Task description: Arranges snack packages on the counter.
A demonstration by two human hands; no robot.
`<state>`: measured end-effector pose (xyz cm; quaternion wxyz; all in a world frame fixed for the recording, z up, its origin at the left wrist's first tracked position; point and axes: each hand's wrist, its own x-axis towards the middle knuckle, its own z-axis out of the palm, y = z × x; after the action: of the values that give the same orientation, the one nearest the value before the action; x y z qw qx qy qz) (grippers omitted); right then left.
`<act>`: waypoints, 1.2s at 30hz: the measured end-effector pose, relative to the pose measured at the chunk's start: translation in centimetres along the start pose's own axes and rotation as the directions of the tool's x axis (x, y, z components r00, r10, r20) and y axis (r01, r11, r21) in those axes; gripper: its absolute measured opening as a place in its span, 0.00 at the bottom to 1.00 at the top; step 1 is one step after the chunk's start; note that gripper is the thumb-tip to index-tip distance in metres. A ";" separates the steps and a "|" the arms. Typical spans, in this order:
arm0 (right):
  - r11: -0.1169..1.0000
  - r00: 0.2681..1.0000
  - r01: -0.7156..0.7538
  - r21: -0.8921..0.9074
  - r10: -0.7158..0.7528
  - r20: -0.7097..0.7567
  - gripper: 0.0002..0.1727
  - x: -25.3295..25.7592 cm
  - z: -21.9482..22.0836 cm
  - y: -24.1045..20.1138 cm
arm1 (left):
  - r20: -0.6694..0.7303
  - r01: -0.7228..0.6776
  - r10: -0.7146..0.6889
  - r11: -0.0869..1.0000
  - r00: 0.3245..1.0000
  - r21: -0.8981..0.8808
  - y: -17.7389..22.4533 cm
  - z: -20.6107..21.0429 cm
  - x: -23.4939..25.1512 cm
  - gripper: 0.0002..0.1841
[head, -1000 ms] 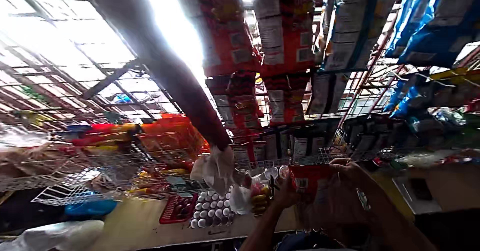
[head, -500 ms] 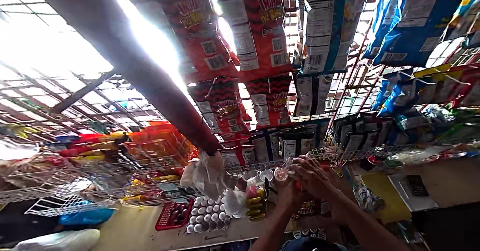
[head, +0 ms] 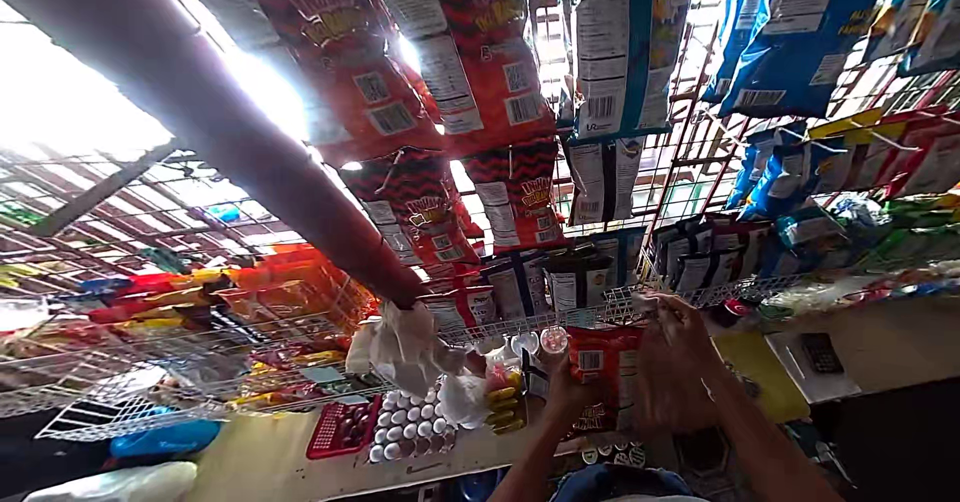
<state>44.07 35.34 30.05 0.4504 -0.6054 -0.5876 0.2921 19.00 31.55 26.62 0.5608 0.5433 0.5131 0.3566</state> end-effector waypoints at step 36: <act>0.556 0.932 -0.238 0.796 0.360 0.027 0.19 -6.0 9.4 -3.7 | -0.543 -0.264 -0.262 0.658 0.798 -0.706 2.8 3.6 1.2 0.14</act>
<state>33.32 31.06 28.29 0.6534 -0.4547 -0.2539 0.5495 23.20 32.26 28.75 0.5398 0.1182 0.4682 0.6895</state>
